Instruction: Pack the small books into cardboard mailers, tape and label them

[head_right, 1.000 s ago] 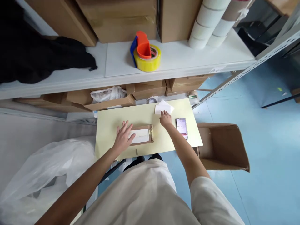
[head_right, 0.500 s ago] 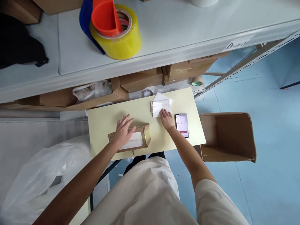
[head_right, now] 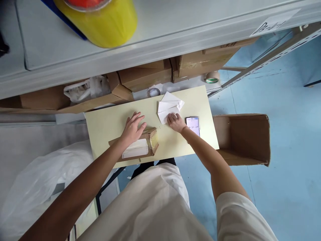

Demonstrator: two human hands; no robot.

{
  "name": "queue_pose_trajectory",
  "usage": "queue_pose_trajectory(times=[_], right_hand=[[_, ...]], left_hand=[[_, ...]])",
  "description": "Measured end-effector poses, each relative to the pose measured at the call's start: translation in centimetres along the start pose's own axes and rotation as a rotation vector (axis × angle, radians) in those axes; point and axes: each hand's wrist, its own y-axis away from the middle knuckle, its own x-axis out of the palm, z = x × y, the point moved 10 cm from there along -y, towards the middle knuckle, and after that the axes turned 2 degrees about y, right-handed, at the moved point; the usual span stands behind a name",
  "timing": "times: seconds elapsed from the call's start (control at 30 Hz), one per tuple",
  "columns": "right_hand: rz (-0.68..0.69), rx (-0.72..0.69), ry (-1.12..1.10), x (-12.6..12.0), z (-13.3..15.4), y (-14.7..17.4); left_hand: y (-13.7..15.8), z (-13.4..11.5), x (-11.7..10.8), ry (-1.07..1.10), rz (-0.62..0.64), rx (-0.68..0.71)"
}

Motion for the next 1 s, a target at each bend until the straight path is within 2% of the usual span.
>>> queue_pose_trajectory(times=[0.1, 0.27, 0.57, 0.7, 0.8, 0.9, 1.0], right_hand=[[-0.025, -0.036, -0.055, -0.4, -1.3, -0.6], [-0.01, 0.118, -0.113, -0.5, -4.7, -0.8], [0.07, 0.173, -0.072, -2.0, -4.6, -2.0], [-0.021, 0.209, -0.069, -4.2, -5.3, -2.7], [-0.051, 0.213, -0.131, -5.9, -5.6, -3.2], [-0.156, 0.212, -0.173, -8.9, -5.2, -3.2], [-0.284, 0.184, -0.234, -12.1, -3.6, -2.4]], left_hand=[[-0.3, 0.3, 0.4, -0.001, 0.004, -0.011], [-0.6, 1.0, 0.9, 0.009, 0.005, -0.037], [-0.9, 1.3, 1.3, 0.031, 0.022, -0.041], [-1.8, 0.5, 1.3, 0.026, 0.019, -0.017], [-3.2, -1.3, 1.4, 0.03, 0.012, 0.061], [-4.8, -3.7, 1.1, 0.048, -0.033, 0.132], [-6.0, -5.5, 0.4, 0.1, -0.11, 0.138]])
